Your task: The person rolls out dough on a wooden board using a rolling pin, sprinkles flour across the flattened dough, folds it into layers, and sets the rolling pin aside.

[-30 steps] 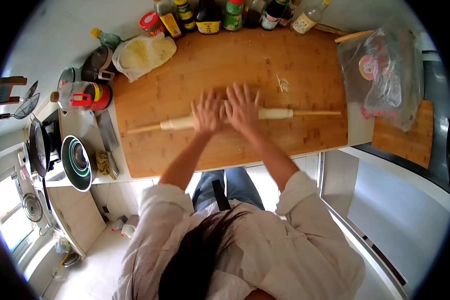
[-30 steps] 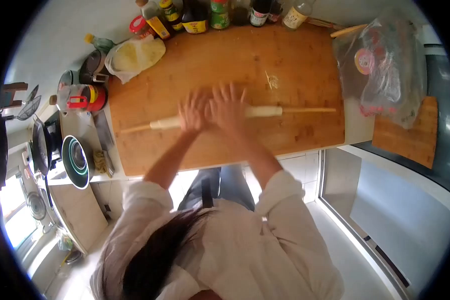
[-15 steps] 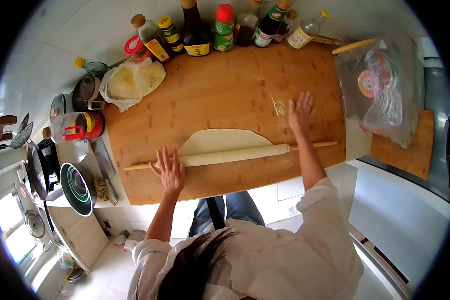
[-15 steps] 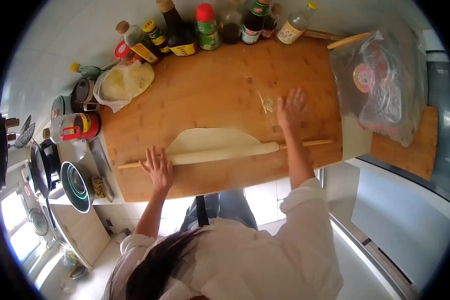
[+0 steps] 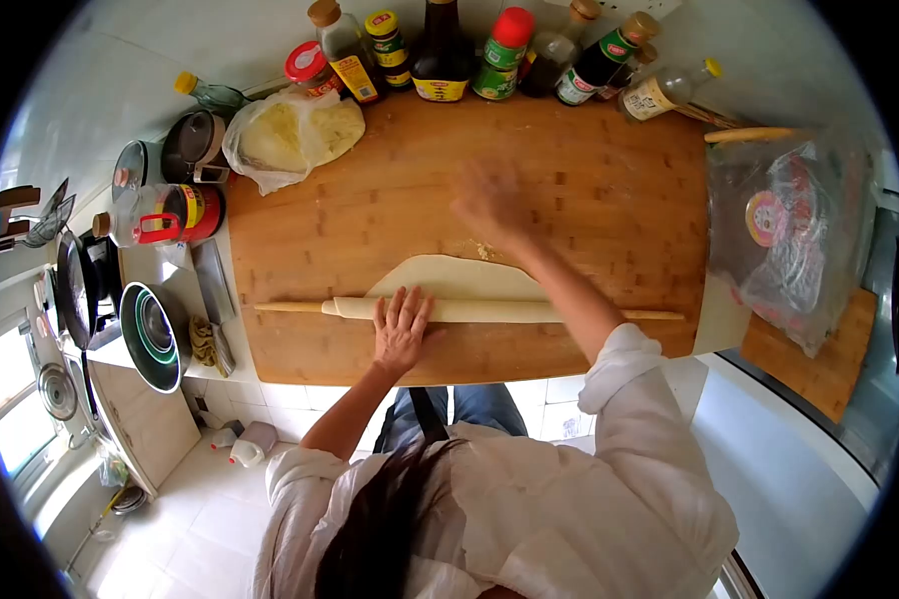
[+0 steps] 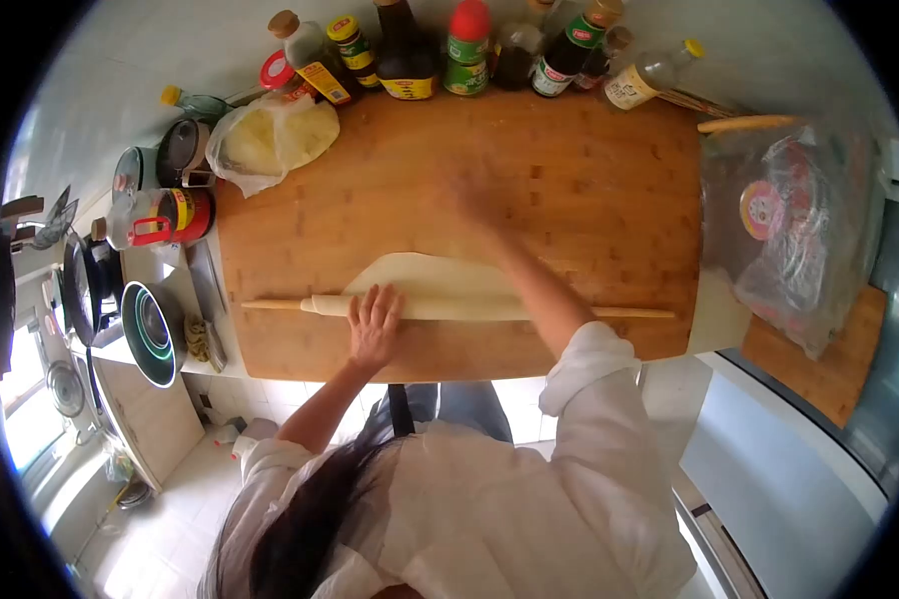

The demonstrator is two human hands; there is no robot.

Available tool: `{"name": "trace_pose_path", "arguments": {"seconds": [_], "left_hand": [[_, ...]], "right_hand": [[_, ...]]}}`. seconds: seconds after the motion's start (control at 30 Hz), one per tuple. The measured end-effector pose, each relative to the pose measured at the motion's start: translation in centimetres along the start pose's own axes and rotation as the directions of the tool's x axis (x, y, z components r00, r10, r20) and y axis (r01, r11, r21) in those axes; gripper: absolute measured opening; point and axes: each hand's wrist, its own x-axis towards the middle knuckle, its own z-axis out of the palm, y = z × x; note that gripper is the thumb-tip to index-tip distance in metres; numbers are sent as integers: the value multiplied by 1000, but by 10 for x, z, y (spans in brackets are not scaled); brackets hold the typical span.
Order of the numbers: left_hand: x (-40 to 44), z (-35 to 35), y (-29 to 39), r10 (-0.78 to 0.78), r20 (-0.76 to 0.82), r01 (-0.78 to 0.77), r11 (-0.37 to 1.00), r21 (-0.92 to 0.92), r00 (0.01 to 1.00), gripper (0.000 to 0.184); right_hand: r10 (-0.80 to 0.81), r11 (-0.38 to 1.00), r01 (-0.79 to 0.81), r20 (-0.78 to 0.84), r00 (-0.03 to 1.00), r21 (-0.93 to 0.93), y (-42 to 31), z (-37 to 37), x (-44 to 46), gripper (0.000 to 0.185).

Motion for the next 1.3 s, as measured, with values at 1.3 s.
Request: {"name": "trace_pose_path", "arguments": {"seconds": [1.3], "left_hand": [[26,-5,47,66,-108,-60,997,57,992,46]], "right_hand": [[356,841,-383,-142,924,-382,-109,25,-135,52]]}}
